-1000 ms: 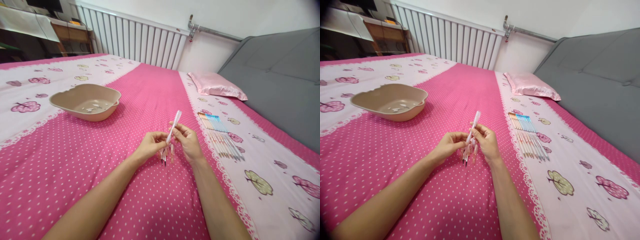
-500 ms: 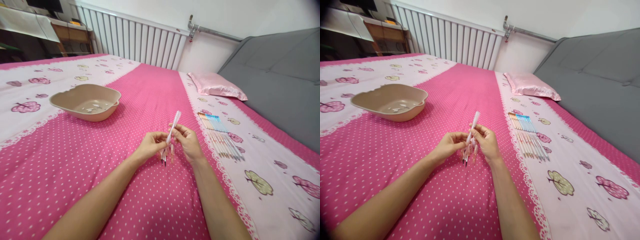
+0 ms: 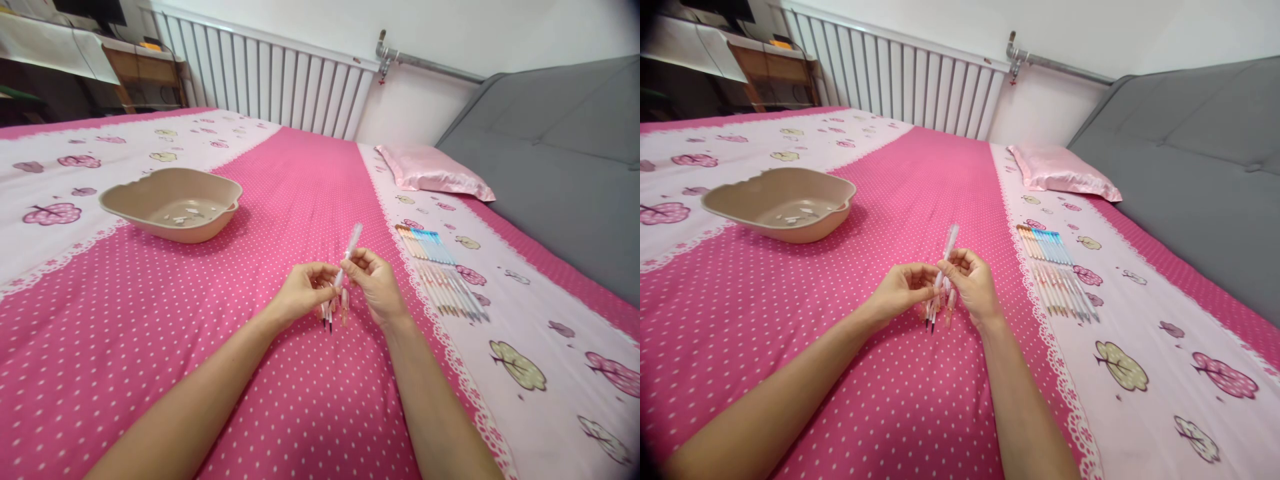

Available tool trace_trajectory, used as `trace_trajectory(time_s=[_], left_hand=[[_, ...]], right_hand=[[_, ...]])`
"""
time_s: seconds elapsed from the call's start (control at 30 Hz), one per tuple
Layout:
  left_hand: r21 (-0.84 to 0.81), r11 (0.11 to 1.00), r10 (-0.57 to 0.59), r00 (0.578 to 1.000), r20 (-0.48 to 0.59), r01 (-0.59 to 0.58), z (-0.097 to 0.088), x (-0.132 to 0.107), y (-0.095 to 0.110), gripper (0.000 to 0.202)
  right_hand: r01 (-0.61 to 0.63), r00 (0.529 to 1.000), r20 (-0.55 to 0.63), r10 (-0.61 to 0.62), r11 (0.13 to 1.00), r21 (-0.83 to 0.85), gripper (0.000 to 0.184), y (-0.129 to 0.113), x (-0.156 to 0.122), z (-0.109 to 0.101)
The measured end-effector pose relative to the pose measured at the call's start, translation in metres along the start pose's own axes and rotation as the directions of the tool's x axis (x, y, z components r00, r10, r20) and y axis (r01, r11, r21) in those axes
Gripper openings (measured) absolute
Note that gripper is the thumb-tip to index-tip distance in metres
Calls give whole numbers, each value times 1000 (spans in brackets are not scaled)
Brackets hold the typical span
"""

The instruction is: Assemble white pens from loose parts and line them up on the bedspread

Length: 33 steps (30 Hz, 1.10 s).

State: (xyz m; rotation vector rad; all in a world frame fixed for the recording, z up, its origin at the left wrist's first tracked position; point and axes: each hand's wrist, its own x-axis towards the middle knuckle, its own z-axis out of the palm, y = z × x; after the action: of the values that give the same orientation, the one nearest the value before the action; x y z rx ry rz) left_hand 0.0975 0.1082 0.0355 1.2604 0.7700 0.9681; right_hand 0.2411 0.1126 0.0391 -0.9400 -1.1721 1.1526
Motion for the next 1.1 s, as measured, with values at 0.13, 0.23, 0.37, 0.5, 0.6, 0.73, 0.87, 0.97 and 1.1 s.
trace_trajectory(time_s=[0.13, 0.23, 0.37, 0.5, 0.6, 0.73, 0.87, 0.97, 1.1], left_hand=[[-6, 1000, 7, 999, 34, -7, -1, 0, -1, 21], [-15, 999, 31, 998, 50, -30, -2, 1, -2, 19], [-14, 999, 41, 998, 46, -40, -3, 2, -3, 19], [15, 1000, 8, 998, 55, -9, -3, 1, -2, 18], [17, 1000, -16, 997, 82, 14, -3, 1, -1, 20], [15, 1000, 2, 997, 83, -3, -3, 0, -2, 18], [21, 1000, 11, 997, 70, -12, -2, 0, -1, 16], [39, 999, 2, 999, 54, -4, -2, 0, -1, 15], [41, 999, 10, 998, 68, -13, -2, 0, -2, 16]], right_hand=[[2, 1000, 7, -2, 1000, 13, 24, 1, -1, 0], [10, 1000, 19, -10, 1000, 16, 26, 1, -1, 0], [-21, 997, 79, 16, 998, 67, 31, -2, -2, 0], [-61, 992, 114, 48, 992, 111, 34, -5, -2, -1], [-66, 991, 124, 51, 990, 122, 37, -4, -2, -1], [-62, 992, 119, 47, 989, 132, 39, -3, -2, -1], [-68, 994, 90, 58, 991, 114, 44, -2, -1, -1], [-72, 995, 76, 63, 989, 126, 43, -1, 0, -2], [-73, 997, 40, 67, 985, 154, 40, -1, 1, -2]])
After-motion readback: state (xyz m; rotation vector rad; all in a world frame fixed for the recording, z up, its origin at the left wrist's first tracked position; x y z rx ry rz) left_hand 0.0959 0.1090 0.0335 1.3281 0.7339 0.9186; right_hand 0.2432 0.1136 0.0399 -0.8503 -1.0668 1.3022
